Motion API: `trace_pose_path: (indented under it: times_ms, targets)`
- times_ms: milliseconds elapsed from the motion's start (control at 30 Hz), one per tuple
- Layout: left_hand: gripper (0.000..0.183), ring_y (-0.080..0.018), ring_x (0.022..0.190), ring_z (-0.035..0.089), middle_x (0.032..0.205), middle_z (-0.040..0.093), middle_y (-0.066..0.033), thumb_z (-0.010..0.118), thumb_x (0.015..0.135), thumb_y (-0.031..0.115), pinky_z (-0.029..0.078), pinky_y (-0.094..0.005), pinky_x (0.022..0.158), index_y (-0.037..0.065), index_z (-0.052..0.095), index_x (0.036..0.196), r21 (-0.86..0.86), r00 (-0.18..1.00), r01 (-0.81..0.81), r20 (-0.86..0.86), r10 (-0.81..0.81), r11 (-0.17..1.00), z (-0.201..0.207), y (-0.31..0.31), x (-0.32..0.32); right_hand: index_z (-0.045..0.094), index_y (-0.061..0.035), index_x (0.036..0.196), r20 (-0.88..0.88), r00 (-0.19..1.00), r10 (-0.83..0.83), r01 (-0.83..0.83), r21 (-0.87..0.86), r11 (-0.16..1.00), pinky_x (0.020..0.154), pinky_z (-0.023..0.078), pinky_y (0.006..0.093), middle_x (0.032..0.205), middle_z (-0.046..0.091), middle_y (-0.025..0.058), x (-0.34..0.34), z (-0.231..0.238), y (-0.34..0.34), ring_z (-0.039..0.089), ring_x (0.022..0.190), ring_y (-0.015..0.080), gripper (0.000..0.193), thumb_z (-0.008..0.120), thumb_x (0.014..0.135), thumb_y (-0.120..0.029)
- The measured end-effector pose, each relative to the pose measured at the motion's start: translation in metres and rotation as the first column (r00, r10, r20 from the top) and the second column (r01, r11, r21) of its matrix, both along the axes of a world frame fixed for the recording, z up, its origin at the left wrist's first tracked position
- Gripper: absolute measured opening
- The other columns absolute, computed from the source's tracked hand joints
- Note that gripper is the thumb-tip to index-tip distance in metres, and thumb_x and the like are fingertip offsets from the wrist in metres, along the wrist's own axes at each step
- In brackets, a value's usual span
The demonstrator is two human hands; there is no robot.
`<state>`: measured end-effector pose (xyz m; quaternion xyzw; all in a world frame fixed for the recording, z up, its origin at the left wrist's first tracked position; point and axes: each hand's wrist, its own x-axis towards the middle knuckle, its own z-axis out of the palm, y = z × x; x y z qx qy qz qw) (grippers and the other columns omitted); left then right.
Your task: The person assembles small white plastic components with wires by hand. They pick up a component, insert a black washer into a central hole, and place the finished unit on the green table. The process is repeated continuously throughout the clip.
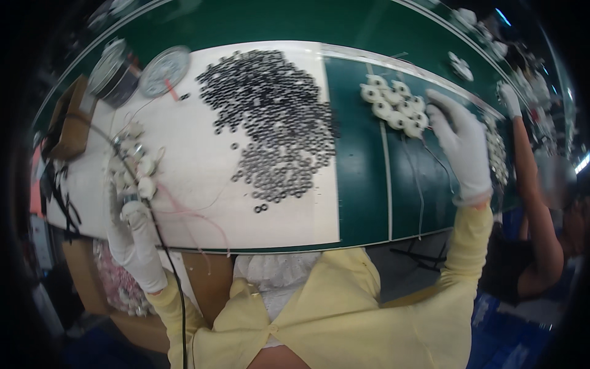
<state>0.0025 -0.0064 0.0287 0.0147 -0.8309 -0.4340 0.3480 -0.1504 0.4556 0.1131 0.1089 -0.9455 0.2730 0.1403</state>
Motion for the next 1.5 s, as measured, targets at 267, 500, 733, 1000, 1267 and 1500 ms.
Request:
trace_pose_path:
  times_ms: [267, 500, 733, 1000, 1267, 1500]
  targets:
    - [0.039, -0.0234, 0.107, 0.063, 0.117, 0.067, -0.0071, 0.072, 0.088, 0.017, 0.051, -0.0373, 0.093, 0.007, 0.066, 0.125, -0.520, 0.951, 0.230, -0.059, -0.303, 0.822, 0.081, 0.044, 0.008, 0.060, 0.0046, 0.138, 0.125, 0.250, 0.960, -0.836, -0.473, 0.279, 0.082, 0.053, 0.0281, 0.120, 0.070, 0.0155, 0.029, 0.035, -0.191, 0.067, 0.097, 0.0181, 0.053, 0.061, 0.102, -0.035]
    - [0.028, -0.0296, 0.109, 0.064, 0.110, 0.068, -0.0095, 0.072, 0.089, 0.018, 0.049, -0.0442, 0.095, 0.009, 0.071, 0.115, -0.571, 0.961, 0.147, -0.111, -0.253, 0.808, 0.070, 0.051, 0.008, 0.064, 0.0007, 0.126, 0.444, -0.107, 0.890, -0.124, -0.894, 0.431, 0.057, 0.045, 0.0247, 0.085, 0.068, 0.0042, 0.059, 0.017, -0.213, 0.058, 0.068, 0.0111, 0.045, 0.054, 0.108, -0.040]
    - [0.024, -0.0319, 0.109, 0.066, 0.099, 0.071, -0.0083, 0.077, 0.089, 0.021, 0.049, -0.0453, 0.096, 0.012, 0.075, 0.111, -0.834, 0.926, -0.229, -0.026, 0.378, 0.502, 0.023, -0.015, -0.021, 0.060, 0.0003, 0.122, 0.718, 0.460, 0.523, 0.074, -0.618, 0.783, 0.054, 0.040, 0.0204, 0.083, 0.061, 0.0011, 0.059, 0.009, -0.131, 0.049, 0.064, 0.0063, 0.034, 0.060, 0.106, -0.029]
    - [0.026, -0.0309, 0.106, 0.067, 0.092, 0.070, -0.0069, 0.079, 0.086, 0.020, 0.051, -0.0434, 0.092, 0.010, 0.076, 0.111, -0.799, 0.961, -0.141, 0.031, 0.273, 0.585, 0.012, -0.005, -0.025, 0.053, 0.0024, 0.131, 0.588, 0.702, 0.400, -0.368, -0.181, 0.912, 0.077, 0.052, 0.0275, 0.094, 0.066, 0.0055, 0.058, -0.030, -0.086, 0.062, 0.085, 0.0131, 0.031, 0.055, 0.110, -0.020]
    - [0.035, -0.0308, 0.101, 0.066, 0.090, 0.068, -0.0080, 0.078, 0.086, 0.018, 0.050, -0.0426, 0.088, 0.007, 0.073, 0.119, -0.736, 0.967, -0.087, 0.100, 0.235, 0.671, 0.009, -0.010, -0.027, 0.052, 0.0019, 0.133, 0.499, 0.690, 0.524, -0.475, -0.234, 0.848, 0.084, 0.055, 0.0309, 0.102, 0.071, 0.0087, 0.050, -0.050, -0.091, 0.068, 0.091, 0.0175, 0.031, 0.058, 0.107, -0.012]
    - [0.031, -0.0323, 0.105, 0.066, 0.093, 0.070, -0.0075, 0.079, 0.083, 0.023, 0.051, -0.0459, 0.090, 0.012, 0.074, 0.113, -0.771, 0.970, -0.091, 0.076, 0.232, 0.631, 0.001, -0.013, -0.030, 0.052, 0.0021, 0.133, 0.579, 0.687, 0.439, -0.371, -0.240, 0.897, 0.082, 0.056, 0.0309, 0.106, 0.074, 0.0111, 0.048, -0.046, -0.099, 0.070, 0.091, 0.0175, 0.032, 0.060, 0.106, -0.013]
